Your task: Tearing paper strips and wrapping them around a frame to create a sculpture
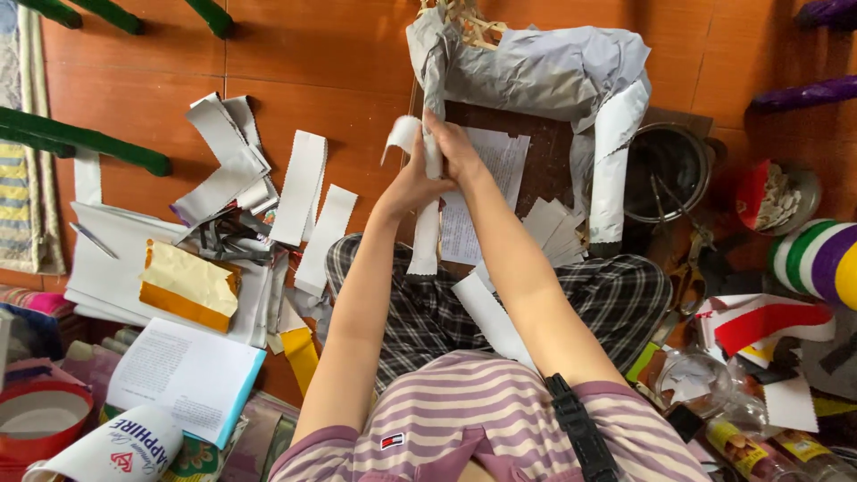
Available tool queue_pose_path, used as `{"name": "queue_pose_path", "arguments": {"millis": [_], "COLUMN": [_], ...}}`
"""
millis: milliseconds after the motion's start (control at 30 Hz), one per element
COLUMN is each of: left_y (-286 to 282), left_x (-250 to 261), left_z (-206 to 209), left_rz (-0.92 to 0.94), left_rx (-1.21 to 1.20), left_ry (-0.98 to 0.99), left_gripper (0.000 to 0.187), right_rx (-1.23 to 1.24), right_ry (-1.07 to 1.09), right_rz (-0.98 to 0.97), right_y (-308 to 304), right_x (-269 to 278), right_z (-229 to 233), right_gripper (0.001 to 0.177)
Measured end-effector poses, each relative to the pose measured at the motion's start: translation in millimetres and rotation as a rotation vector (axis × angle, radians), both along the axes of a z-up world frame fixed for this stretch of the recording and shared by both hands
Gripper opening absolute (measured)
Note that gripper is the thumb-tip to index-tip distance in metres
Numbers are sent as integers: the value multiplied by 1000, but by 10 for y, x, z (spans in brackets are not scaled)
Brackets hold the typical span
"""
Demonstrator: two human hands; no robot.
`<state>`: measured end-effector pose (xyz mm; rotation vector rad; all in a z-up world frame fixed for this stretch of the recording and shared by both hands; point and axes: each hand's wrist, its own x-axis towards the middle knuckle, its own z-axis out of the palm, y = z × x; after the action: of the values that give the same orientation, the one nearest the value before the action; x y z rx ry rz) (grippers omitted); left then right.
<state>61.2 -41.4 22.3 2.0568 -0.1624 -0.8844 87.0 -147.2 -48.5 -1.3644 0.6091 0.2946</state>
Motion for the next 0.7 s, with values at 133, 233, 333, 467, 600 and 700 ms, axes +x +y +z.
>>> {"name": "queue_pose_path", "arguments": {"millis": [133, 233, 333, 467, 600, 700], "left_y": [29, 42, 12, -106, -102, -108], "left_x": [-37, -16, 203, 380, 499, 527], "left_z": [456, 356, 188, -102, -678, -817], "left_rz": [-37, 91, 407, 450, 316, 215], "left_rx": [-94, -60, -103, -213, -171, -40], "left_ry": [2, -111, -246, -339, -560, -657], "left_gripper": [119, 108, 88, 74, 84, 78], "right_rx": [547, 579, 485, 239, -171, -798], "right_ry": [24, 9, 63, -16, -351, -603], "right_rz": [-221, -241, -242, -51, -24, -297], "right_y": [64, 53, 64, -69, -718, -1529], "right_x": [20, 99, 119, 34, -579, -1299], "right_z": [70, -225, -62, 440, 355, 527], "right_gripper": [34, 37, 45, 43, 76, 24]}}
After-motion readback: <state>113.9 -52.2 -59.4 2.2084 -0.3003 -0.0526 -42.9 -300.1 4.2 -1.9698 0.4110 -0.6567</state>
